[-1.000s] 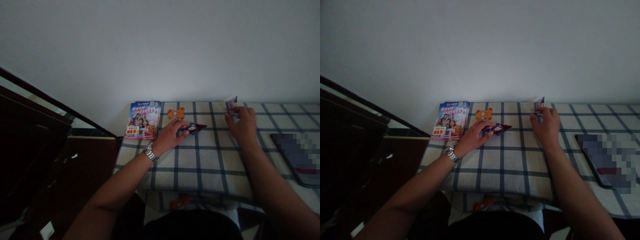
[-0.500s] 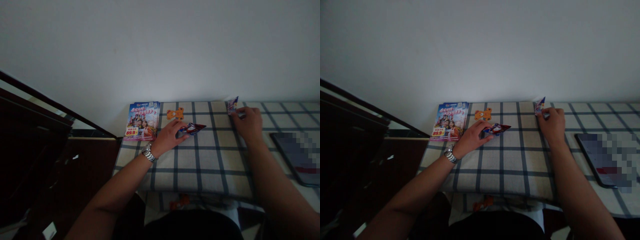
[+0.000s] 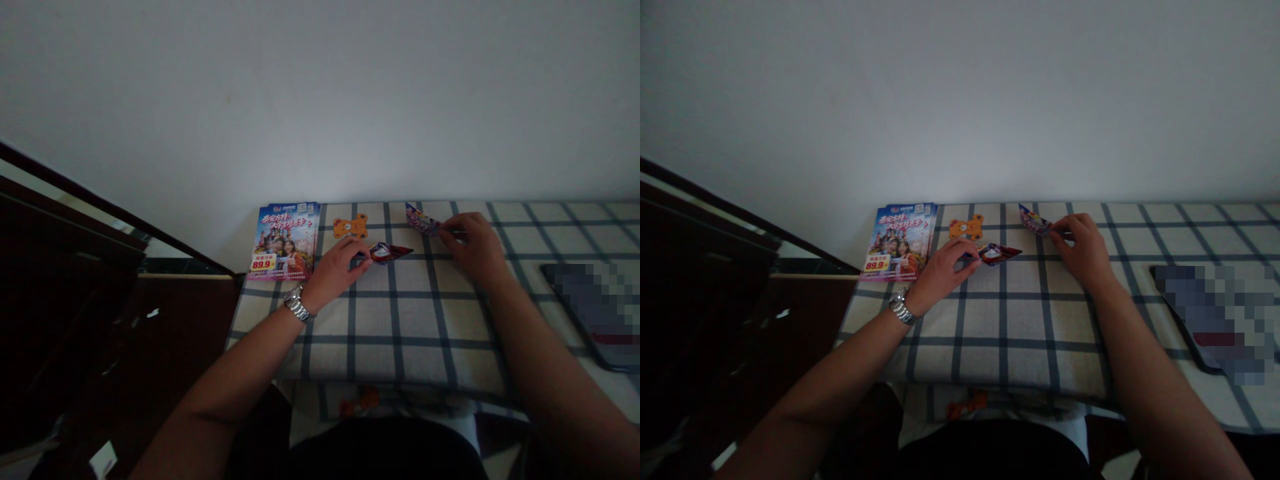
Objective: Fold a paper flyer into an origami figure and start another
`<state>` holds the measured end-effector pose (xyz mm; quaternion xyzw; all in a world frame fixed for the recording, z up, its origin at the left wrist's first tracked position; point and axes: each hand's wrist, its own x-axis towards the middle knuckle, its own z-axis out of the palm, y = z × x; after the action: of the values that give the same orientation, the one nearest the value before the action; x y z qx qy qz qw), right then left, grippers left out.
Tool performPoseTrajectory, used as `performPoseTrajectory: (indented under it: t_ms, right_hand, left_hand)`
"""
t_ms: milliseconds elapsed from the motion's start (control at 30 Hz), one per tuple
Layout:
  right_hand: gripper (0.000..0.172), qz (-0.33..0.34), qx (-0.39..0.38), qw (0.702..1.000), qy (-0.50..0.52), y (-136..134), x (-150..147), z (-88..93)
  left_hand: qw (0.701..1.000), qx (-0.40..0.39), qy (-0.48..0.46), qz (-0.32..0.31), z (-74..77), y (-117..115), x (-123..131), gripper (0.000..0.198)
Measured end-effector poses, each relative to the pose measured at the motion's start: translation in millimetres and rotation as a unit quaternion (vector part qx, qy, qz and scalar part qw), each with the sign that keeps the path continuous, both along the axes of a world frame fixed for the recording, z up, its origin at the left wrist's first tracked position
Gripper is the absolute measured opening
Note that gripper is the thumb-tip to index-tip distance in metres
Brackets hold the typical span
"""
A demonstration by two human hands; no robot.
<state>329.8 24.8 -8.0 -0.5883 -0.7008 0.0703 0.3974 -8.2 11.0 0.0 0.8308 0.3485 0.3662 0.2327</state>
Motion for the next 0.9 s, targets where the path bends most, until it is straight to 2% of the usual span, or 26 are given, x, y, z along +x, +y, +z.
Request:
performPoseTrajectory:
  t_ms: [300, 533, 900]
  right_hand:
    - [0.011, 0.128, -0.018, 0.991, 0.032, -11.2, -27.0, 6.0]
    - [0.01, 0.221, -0.039, 0.974, 0.024, -19.4, -43.9, 6.1]
    - [0.012, 0.263, -0.052, 0.963, 0.037, -24.4, -55.9, 4.0]
  left_hand:
    - [0.994, 0.036, -0.089, 0.061, 3.6, 0.8, -2.3, 0.007]
    - [0.992, 0.064, -0.082, 0.078, 3.8, 2.0, -2.5, 0.009]
    - [0.994, 0.048, -0.078, 0.06, 3.3, 0.2, -0.5, 0.009]
